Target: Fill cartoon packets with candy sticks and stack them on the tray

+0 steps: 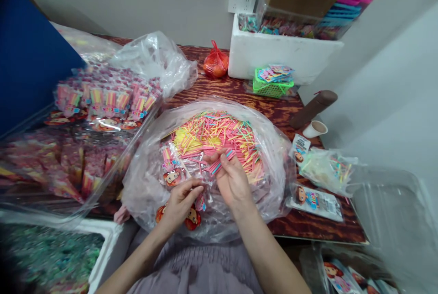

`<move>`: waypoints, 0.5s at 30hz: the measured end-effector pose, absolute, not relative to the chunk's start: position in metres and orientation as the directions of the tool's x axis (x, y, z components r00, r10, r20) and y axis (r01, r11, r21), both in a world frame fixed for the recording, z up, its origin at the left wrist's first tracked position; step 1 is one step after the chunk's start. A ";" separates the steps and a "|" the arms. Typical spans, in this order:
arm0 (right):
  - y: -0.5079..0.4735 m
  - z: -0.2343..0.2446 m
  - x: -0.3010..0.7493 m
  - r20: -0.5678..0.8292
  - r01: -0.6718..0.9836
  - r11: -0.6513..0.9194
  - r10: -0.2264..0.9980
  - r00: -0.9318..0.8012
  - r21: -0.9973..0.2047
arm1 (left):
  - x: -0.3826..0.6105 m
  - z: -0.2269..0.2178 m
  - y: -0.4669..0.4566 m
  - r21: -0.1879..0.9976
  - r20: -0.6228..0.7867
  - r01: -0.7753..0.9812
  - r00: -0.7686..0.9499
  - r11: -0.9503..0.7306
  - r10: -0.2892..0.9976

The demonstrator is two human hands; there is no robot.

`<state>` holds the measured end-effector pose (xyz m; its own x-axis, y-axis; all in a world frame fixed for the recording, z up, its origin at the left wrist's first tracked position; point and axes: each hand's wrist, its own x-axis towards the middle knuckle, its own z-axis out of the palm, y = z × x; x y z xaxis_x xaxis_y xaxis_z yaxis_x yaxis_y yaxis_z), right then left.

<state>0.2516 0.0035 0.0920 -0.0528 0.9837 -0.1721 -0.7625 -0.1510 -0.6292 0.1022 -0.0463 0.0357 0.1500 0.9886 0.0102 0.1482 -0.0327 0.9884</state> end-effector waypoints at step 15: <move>-0.021 0.087 0.249 -0.276 -0.178 -0.310 0.942 -0.190 -0.934 | 0.104 0.036 -0.043 0.998 -0.066 -0.012 0.032 0.066 0.997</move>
<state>0.2492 -0.0208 0.0868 -0.1902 0.9420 -0.2764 -0.1778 -0.3100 -0.9340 0.1037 -0.0433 0.0358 0.0316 0.9974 -0.0655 -0.0124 0.0659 0.9977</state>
